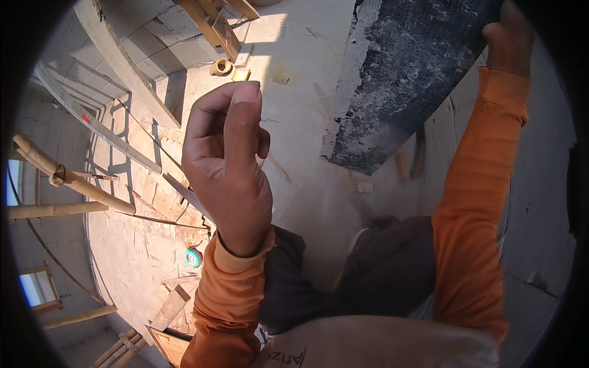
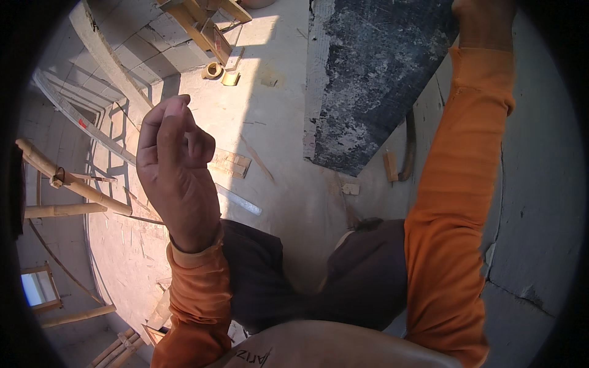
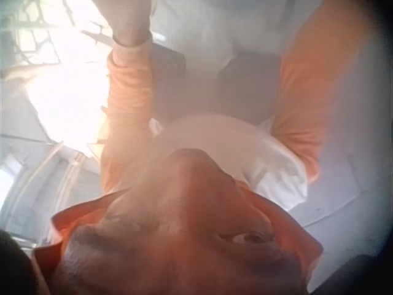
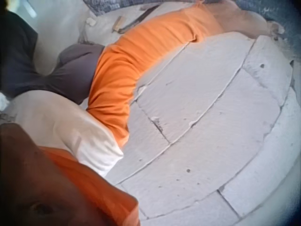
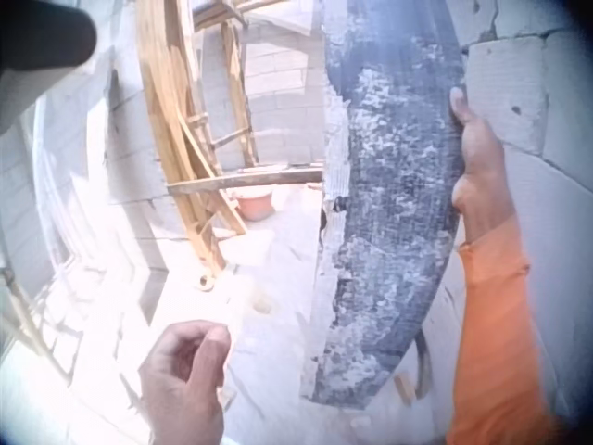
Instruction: The person holds a piece of plywood upright and uses a hand saw to cut along a marked line.
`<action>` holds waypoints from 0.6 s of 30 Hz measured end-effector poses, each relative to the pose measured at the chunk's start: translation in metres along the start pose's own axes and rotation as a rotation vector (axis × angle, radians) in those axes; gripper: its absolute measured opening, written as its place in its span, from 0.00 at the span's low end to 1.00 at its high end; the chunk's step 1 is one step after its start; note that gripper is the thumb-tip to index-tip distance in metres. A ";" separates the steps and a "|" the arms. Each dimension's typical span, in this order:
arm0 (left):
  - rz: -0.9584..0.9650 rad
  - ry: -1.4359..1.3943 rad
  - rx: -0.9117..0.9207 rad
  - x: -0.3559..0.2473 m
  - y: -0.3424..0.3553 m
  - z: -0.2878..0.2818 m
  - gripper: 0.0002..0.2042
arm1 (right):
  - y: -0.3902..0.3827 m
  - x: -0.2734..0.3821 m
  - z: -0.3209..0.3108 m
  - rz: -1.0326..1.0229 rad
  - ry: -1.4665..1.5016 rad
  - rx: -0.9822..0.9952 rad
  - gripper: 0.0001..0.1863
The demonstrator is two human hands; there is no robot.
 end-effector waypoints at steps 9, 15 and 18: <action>0.080 0.691 0.051 0.127 0.053 0.071 0.11 | -0.007 -0.028 -0.006 0.064 0.124 -0.355 0.22; 0.622 0.602 -0.185 0.064 0.058 0.119 0.11 | 0.011 -0.038 -0.049 0.074 0.015 -0.461 0.29; 0.723 0.618 -0.245 0.051 0.052 0.134 0.14 | 0.014 -0.037 -0.050 0.062 -0.059 -0.422 0.28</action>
Point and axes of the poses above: each hand's wrist, its own y-axis towards the middle knuckle, its own z-axis out of the palm, x = y × z, the point moved 8 cm from there along y, towards the middle knuckle, and after that the axes turned 9 degrees about y, right-handed, at the moved point
